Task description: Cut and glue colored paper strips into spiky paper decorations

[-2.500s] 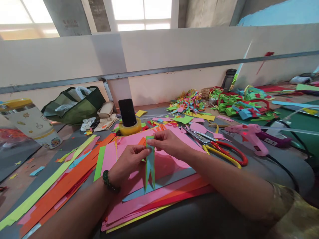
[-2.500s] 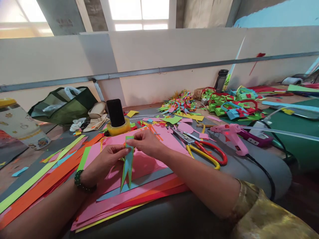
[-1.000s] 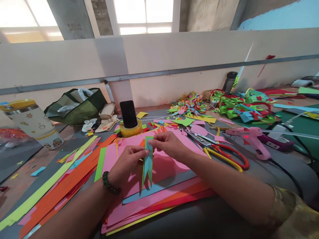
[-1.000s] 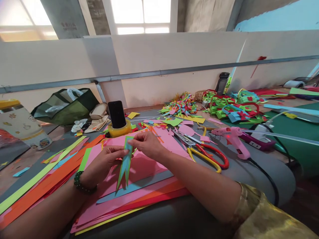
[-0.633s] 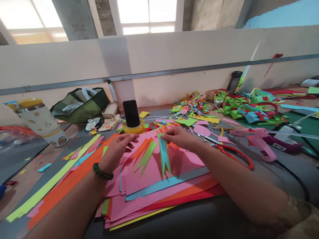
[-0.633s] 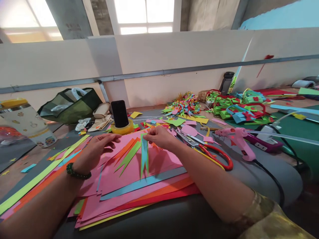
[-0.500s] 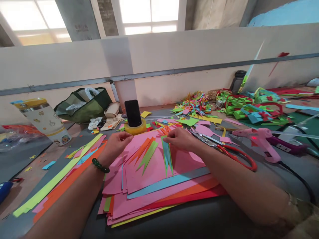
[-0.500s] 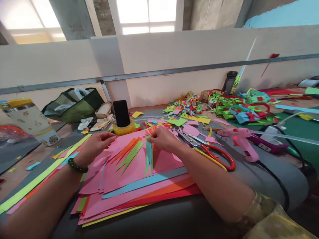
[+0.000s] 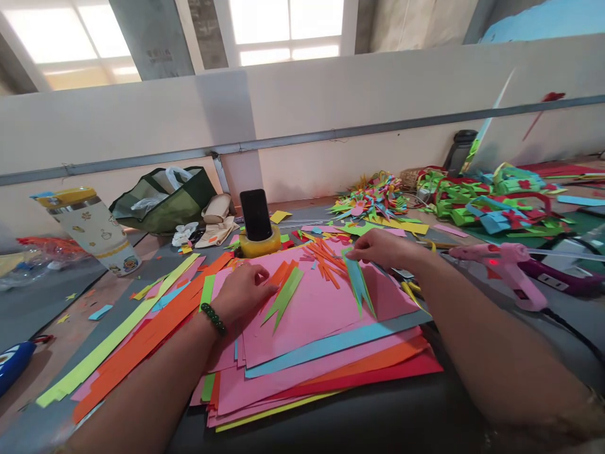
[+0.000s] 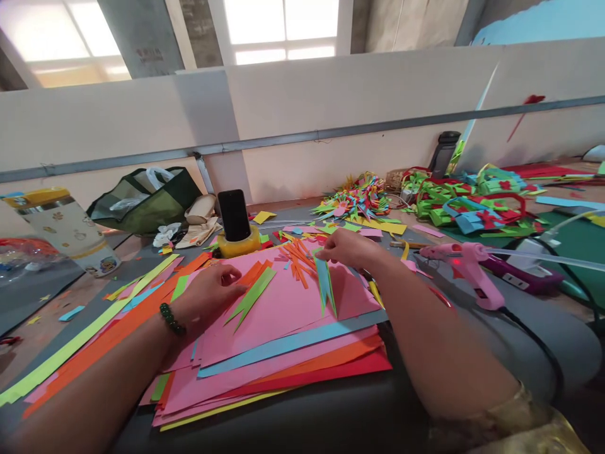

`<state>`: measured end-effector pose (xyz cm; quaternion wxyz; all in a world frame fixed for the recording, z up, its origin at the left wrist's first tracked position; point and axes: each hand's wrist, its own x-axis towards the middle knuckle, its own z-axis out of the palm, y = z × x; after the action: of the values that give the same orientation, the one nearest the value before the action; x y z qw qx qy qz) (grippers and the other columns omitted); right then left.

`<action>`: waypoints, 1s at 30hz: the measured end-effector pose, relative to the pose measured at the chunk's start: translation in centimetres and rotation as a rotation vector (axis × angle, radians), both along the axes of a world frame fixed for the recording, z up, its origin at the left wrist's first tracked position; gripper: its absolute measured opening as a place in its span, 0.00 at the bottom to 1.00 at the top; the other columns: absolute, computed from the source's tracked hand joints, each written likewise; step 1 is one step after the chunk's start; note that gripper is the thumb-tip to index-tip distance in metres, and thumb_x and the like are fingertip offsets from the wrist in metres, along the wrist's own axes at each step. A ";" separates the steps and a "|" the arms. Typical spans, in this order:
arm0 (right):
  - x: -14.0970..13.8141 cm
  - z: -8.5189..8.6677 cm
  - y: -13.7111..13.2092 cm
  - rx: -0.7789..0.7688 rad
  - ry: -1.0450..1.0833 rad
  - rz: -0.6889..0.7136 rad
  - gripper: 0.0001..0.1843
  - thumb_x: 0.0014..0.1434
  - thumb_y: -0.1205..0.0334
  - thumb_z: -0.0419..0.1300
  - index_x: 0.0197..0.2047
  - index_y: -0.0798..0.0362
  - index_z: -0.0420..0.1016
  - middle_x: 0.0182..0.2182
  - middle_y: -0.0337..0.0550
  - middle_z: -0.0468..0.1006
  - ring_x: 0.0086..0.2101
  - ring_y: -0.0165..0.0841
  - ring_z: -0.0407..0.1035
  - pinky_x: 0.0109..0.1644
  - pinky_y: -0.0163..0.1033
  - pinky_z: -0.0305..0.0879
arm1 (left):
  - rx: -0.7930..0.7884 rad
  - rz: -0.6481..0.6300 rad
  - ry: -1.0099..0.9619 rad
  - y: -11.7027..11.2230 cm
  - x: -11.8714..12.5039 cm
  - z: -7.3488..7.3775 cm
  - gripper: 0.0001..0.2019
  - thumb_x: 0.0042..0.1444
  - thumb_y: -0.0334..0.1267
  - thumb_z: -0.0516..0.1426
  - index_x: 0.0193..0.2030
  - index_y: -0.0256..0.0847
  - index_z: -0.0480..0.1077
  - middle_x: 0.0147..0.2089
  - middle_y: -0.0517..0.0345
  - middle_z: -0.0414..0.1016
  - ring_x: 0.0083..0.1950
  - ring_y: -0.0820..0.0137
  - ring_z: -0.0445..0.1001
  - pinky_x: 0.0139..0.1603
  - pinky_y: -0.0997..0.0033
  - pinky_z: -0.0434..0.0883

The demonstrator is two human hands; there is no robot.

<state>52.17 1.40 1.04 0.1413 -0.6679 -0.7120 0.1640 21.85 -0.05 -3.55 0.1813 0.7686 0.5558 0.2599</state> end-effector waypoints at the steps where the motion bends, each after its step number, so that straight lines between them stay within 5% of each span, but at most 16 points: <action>1: 0.0 -0.1 0.1 0.007 -0.021 -0.018 0.22 0.44 0.44 0.63 0.15 0.55 0.70 0.14 0.38 0.67 0.15 0.25 0.55 0.21 0.34 0.44 | -0.002 -0.001 -0.005 0.0 0.3 -0.2 0.13 0.43 0.46 0.61 0.31 0.39 0.76 0.33 0.50 0.76 0.35 0.62 0.70 0.33 0.68 0.61; 8: -1.8 0.7 -0.9 0.346 -0.085 -0.238 0.17 0.55 0.48 0.55 0.32 0.52 0.77 0.25 0.42 0.74 0.25 0.32 0.64 0.26 0.35 0.49 | -0.064 -0.001 -0.150 0.2 0.5 0.0 0.08 0.45 0.40 0.57 0.21 0.39 0.71 0.24 0.58 0.72 0.28 0.69 0.67 0.29 0.70 0.59; 12: -2.6 1.1 -1.7 0.614 0.006 -0.215 0.18 0.56 0.50 0.53 0.27 0.54 0.75 0.23 0.41 0.73 0.25 0.30 0.62 0.28 0.35 0.50 | -0.089 0.022 -0.285 0.3 -0.6 0.9 0.15 0.48 0.47 0.55 0.23 0.37 0.72 0.21 0.60 0.68 0.26 0.71 0.64 0.28 0.72 0.59; 17: -2.8 0.8 -1.9 0.513 0.170 -0.100 0.17 0.54 0.50 0.56 0.26 0.55 0.76 0.16 0.37 0.66 0.20 0.27 0.57 0.24 0.35 0.47 | -0.218 0.001 -0.620 0.1 -1.7 2.0 0.15 0.43 0.48 0.60 0.27 0.36 0.75 0.25 0.58 0.71 0.28 0.72 0.65 0.31 0.73 0.60; 22: -2.0 0.3 -1.0 0.265 0.345 0.033 0.19 0.51 0.48 0.58 0.22 0.56 0.73 0.16 0.38 0.68 0.18 0.25 0.55 0.22 0.33 0.47 | -0.336 0.004 -0.611 -0.1 -1.7 2.1 0.14 0.40 0.47 0.63 0.21 0.36 0.73 0.22 0.59 0.70 0.26 0.74 0.62 0.29 0.73 0.58; 26: -1.6 0.4 -1.0 0.305 0.523 0.000 0.18 0.45 0.48 0.64 0.25 0.55 0.70 0.15 0.36 0.68 0.19 0.25 0.59 0.22 0.32 0.50 | -0.370 -0.011 -0.656 -0.2 -1.4 2.0 0.13 0.39 0.45 0.64 0.23 0.36 0.73 0.22 0.61 0.68 0.25 0.75 0.62 0.30 0.74 0.58; 30: -2.6 1.0 -2.0 0.139 0.789 0.226 0.21 0.46 0.45 0.64 0.31 0.55 0.70 0.14 0.31 0.63 0.16 0.22 0.53 0.19 0.30 0.44 | -0.409 -0.105 -0.668 -0.9 -0.7 2.2 0.11 0.43 0.44 0.62 0.24 0.36 0.72 0.21 0.64 0.66 0.23 0.78 0.59 0.27 0.75 0.56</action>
<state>49.53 -0.60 2.07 0.4292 -0.4603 -0.6814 0.3736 21.12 -0.99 -1.38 0.5146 0.6169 0.4665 0.3702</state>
